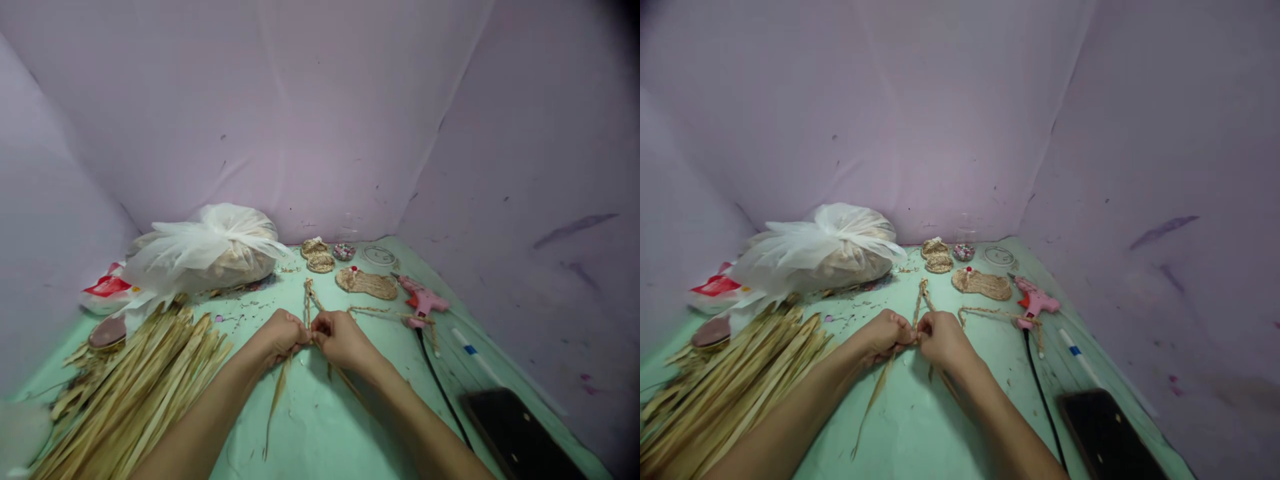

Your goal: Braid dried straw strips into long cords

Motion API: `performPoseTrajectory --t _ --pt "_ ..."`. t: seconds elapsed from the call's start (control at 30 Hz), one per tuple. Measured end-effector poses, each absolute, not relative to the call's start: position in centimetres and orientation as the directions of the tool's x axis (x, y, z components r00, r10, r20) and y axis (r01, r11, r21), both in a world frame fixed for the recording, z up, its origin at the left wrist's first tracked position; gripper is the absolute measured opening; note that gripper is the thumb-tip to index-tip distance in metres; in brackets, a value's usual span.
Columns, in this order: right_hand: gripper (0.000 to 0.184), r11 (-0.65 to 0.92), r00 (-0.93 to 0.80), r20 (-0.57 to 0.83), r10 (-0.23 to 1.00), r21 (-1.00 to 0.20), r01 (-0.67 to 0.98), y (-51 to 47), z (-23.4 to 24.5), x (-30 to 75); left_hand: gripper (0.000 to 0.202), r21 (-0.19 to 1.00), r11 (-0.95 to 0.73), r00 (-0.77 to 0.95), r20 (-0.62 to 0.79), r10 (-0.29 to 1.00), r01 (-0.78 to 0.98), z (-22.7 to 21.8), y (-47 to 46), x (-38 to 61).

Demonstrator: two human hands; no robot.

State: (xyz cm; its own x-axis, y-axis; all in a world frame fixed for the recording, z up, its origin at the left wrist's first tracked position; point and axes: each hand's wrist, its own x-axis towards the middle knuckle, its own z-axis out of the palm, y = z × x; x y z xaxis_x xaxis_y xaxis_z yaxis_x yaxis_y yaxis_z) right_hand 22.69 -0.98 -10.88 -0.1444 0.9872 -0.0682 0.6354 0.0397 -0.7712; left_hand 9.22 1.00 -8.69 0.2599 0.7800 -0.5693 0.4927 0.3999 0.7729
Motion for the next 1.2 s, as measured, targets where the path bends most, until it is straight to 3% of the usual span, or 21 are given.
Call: performPoseTrajectory --t 0.13,0.33,0.47,0.67,0.8,0.93,1.0,1.13,1.2 --pt "0.016 -0.01 -0.028 -0.061 0.998 -0.55 0.835 -1.9 -9.0 22.5 0.012 0.77 0.372 0.194 -0.529 0.826 0.518 -7.9 0.5 10.0" --pt "0.018 -0.069 0.025 -0.123 0.992 -0.362 0.93 -3.3 -6.8 21.2 0.014 0.796 0.4 0.215 -0.534 0.818 0.453 -8.3 0.2 10.3" --pt "0.021 -0.03 -0.012 -0.138 0.99 -0.297 0.954 -4.0 -6.4 20.1 0.011 0.766 0.492 0.218 -0.608 0.763 0.414 -9.0 0.4 10.0" --pt "0.022 0.016 -0.067 -0.169 0.983 -0.289 0.957 -4.2 -6.5 19.5 0.004 0.796 0.389 0.323 -0.561 0.763 0.464 -8.8 0.9 9.0" --pt "0.019 0.077 -0.143 -0.174 0.974 -0.343 0.936 -4.3 -6.2 20.0 0.011 0.772 0.374 0.33 -0.58 0.745 0.513 -8.2 1.0 8.6" --pt "0.015 0.108 -0.304 -0.255 0.918 -0.577 0.81 -3.8 -5.8 22.2 0.015 0.779 0.379 0.36 -0.585 0.727 0.5 -8.3 1.2 8.4" --pt "0.016 -0.009 -0.297 -0.317 0.901 -0.696 0.718 -3.0 -5.9 23.6 0.016 0.783 0.363 0.387 -0.582 0.715 0.505 -8.3 1.3 8.1" --pt "0.008 -0.229 0.0 -0.251 0.968 -0.883 0.411 -1.4 -7.0 24.5 0.017 0.801 0.342 0.447 -0.569 0.69 0.491 -8.2 1.5 7.7" --pt "0.008 -0.34 -0.032 -0.354 0.935 -0.917 0.209 -1.1 -7.8 23.7 0.016 0.813 0.356 0.468 -0.563 0.681 0.461 -8.2 1.5 7.7"
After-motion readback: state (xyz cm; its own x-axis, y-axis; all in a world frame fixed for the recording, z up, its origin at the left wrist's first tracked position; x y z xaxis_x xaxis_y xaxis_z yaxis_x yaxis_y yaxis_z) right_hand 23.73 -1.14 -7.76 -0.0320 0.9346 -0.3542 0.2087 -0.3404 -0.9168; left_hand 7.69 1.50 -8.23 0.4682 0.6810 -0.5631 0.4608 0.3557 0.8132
